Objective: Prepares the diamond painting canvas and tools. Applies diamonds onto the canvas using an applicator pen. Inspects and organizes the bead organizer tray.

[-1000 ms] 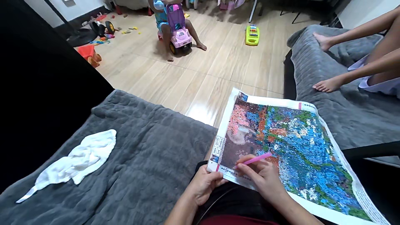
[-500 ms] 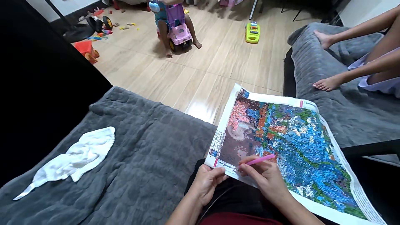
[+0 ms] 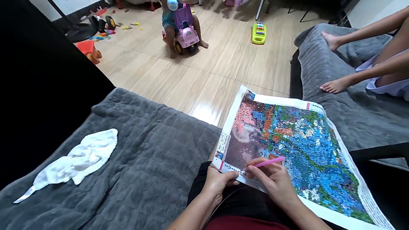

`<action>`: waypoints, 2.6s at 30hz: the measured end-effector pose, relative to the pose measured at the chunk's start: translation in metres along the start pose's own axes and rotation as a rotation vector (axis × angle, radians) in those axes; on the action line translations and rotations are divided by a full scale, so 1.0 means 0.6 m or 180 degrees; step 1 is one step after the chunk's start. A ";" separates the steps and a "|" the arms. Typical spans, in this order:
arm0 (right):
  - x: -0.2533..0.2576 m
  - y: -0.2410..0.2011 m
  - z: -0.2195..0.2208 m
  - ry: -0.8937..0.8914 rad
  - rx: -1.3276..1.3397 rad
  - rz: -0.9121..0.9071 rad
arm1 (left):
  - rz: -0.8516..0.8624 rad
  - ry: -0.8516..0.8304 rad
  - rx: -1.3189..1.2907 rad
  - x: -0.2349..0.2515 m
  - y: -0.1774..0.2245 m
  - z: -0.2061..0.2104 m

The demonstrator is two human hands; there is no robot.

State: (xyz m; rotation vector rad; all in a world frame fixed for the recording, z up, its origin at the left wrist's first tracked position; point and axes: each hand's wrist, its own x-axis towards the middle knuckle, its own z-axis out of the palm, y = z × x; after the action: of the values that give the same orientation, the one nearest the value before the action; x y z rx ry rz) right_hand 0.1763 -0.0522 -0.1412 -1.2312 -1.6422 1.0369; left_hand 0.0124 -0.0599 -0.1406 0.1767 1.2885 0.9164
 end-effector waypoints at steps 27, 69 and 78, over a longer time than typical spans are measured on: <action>-0.001 0.001 0.006 -0.0221 -0.0206 -0.0106 | 0.0116 -0.0112 -0.0131 -0.001 -0.004 -0.004; 0.000 0.005 0.021 -0.0379 -0.0749 -0.0596 | 0.0112 -0.0126 -0.0244 -0.003 -0.005 -0.006; 0.007 0.002 0.034 -0.0498 -0.0112 -0.0112 | -0.0071 -0.0198 -0.0467 -0.007 0.001 -0.009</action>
State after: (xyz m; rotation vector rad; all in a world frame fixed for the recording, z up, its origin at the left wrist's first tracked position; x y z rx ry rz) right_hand 0.1568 -0.0506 -0.1486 -1.1641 -1.8019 1.1103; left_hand 0.0076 -0.0641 -0.1390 0.0752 1.1589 0.9751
